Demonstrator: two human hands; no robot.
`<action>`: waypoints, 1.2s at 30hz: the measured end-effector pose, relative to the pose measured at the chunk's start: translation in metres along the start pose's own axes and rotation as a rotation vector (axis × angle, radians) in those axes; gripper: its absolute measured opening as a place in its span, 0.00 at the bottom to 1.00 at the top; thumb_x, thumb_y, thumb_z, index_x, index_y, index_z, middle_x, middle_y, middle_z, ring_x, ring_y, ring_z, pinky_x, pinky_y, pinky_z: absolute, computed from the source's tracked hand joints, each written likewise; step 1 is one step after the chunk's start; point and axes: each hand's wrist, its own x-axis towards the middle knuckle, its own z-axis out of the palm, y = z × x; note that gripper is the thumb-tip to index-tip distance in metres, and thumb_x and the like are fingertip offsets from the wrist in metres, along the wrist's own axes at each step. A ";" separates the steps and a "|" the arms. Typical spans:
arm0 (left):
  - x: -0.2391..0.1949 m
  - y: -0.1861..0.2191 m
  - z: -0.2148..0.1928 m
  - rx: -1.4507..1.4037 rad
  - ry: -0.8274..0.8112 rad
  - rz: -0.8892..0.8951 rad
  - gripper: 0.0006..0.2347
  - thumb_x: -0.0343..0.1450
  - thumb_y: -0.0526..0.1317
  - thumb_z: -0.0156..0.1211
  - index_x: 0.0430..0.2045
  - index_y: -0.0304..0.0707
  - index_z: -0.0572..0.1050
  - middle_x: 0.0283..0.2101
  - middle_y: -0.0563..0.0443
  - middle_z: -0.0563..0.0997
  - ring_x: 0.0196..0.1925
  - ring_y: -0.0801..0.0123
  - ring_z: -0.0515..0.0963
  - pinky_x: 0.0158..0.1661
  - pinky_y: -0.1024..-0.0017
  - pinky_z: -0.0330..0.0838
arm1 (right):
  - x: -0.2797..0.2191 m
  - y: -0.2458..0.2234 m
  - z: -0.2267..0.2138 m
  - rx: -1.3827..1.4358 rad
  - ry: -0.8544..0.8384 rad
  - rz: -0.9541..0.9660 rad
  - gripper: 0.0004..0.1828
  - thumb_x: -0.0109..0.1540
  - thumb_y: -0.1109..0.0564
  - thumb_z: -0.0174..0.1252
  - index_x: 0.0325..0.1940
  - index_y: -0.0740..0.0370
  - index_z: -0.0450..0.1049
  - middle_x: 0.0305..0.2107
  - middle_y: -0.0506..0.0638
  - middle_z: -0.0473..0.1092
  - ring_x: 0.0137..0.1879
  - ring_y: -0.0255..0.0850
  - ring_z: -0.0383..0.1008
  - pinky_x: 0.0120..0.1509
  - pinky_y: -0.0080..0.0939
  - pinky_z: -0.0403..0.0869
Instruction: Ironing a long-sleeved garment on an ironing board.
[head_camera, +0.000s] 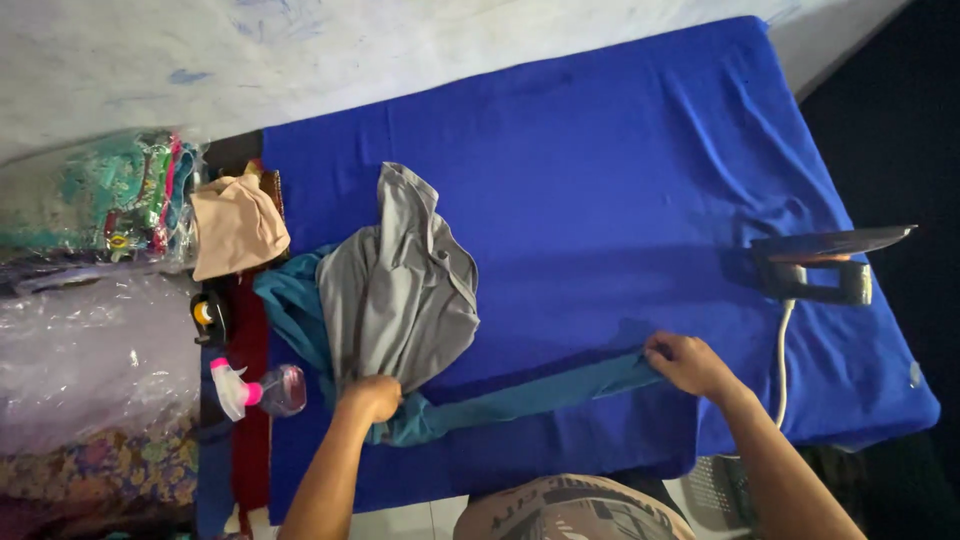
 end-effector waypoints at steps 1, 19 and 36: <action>-0.021 0.014 -0.027 0.000 -0.003 -0.001 0.11 0.73 0.46 0.57 0.38 0.39 0.80 0.51 0.36 0.80 0.56 0.46 0.80 0.54 0.53 0.74 | 0.001 -0.001 -0.001 0.001 -0.002 0.001 0.13 0.61 0.48 0.57 0.44 0.56 0.79 0.30 0.57 0.79 0.38 0.53 0.83 0.44 0.50 0.77; 0.074 -0.004 -0.085 -0.600 0.955 0.110 0.13 0.77 0.43 0.49 0.37 0.34 0.79 0.43 0.32 0.81 0.49 0.39 0.79 0.47 0.49 0.71 | -0.011 0.019 -0.006 0.006 0.202 0.123 0.16 0.62 0.48 0.57 0.47 0.57 0.78 0.34 0.58 0.79 0.43 0.55 0.81 0.49 0.52 0.77; 0.145 0.041 -0.230 -0.465 0.847 0.249 0.11 0.79 0.45 0.51 0.44 0.39 0.79 0.46 0.35 0.82 0.49 0.41 0.78 0.48 0.51 0.71 | -0.003 0.123 -0.030 0.488 0.145 0.316 0.18 0.64 0.49 0.59 0.45 0.67 0.81 0.34 0.51 0.78 0.43 0.40 0.76 0.51 0.42 0.74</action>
